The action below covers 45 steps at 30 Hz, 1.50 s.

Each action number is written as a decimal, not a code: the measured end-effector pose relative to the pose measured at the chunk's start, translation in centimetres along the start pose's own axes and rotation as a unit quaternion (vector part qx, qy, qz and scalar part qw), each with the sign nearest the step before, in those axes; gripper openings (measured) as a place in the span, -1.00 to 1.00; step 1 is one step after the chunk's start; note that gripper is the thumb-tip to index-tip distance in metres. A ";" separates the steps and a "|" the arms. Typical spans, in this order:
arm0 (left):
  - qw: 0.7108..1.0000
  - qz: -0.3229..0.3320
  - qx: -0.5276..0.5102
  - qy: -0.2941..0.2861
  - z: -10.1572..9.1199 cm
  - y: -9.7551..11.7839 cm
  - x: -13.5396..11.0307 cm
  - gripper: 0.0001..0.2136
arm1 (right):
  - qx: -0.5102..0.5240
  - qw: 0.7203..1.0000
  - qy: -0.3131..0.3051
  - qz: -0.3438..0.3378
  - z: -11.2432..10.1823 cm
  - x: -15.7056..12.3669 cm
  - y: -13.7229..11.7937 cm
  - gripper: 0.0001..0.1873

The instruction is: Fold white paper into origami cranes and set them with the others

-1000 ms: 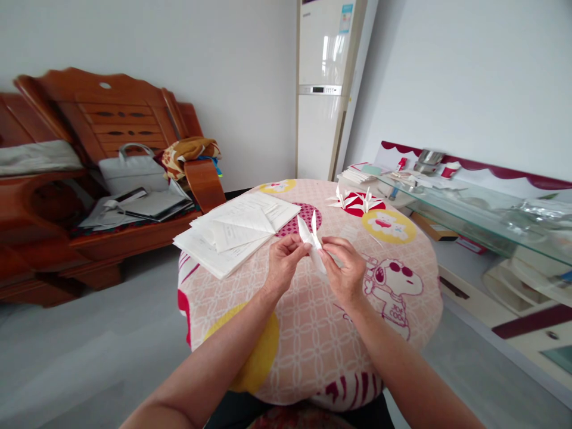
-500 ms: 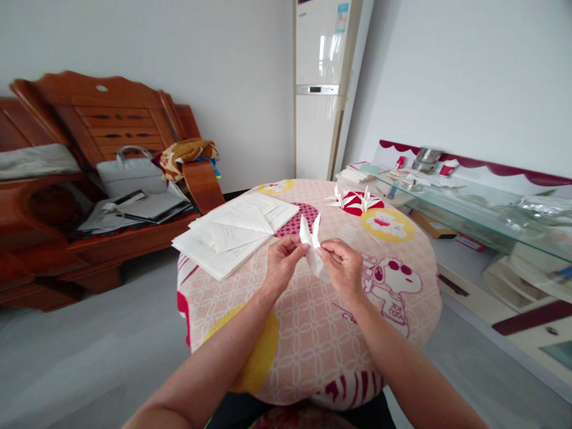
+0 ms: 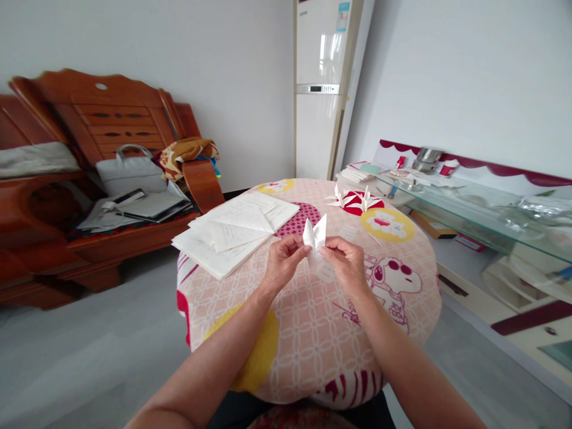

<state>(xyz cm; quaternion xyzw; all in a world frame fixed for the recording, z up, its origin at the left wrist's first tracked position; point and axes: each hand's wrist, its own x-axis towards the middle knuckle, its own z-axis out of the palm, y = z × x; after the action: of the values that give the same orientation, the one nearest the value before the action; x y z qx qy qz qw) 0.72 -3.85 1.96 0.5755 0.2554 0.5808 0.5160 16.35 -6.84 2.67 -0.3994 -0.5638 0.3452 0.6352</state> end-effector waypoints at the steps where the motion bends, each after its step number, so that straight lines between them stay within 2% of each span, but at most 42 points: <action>1: 1.000 0.003 0.000 -0.005 0.0 0.1 0.0 -0.76 | 0.005 1.000 -0.009 -0.002 -0.1 0.0 -0.1 -0.88; 8: 0.999 -0.020 0.011 -0.027 -0.1 0.1 0.0 -0.74 | 0.006 0.999 -0.048 -0.011 -0.2 0.0 -0.4 -0.92; 22: 0.996 -0.083 -0.005 -0.038 -0.4 0.0 0.2 -0.68 | -0.026 1.000 -0.013 -0.009 0.1 -0.2 -0.2 -0.79; 30: 0.980 -0.141 -0.075 -0.116 -0.4 -0.3 0.2 -0.69 | -0.038 0.999 0.019 0.007 0.6 -0.8 -0.6 -0.74; 33: 0.974 -0.160 -0.080 -0.137 -0.4 -0.3 0.0 -0.69 | -0.045 0.999 0.001 0.007 0.6 -1.0 -0.7 -0.68; 35: 0.972 -0.169 -0.075 -0.146 -0.4 -0.2 0.0 -0.68 | -0.028 1.000 -0.004 0.011 0.5 -1.0 -0.7 -0.66; 39: 0.971 -0.179 -0.064 -0.145 -0.3 0.1 -0.1 -0.67 | 0.064 0.996 0.002 0.058 0.2 -0.5 -0.6 -0.76; 42: 0.966 -0.204 -0.062 -0.145 -0.4 0.2 -0.2 -0.67 | 0.109 0.987 -0.042 0.109 0.0 -0.2 -0.4 -0.75; 45: 0.952 -0.246 -0.073 -0.166 -0.7 0.1 -0.2 -0.65 | 0.137 0.980 -0.077 0.119 -0.2 0.0 -0.3 -0.84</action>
<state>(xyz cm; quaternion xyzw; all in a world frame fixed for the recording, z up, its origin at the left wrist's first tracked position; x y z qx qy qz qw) -0.04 -3.83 1.84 0.5437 0.2571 0.3490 0.7186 16.57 -7.04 2.95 -0.3448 -0.5066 0.5219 0.5934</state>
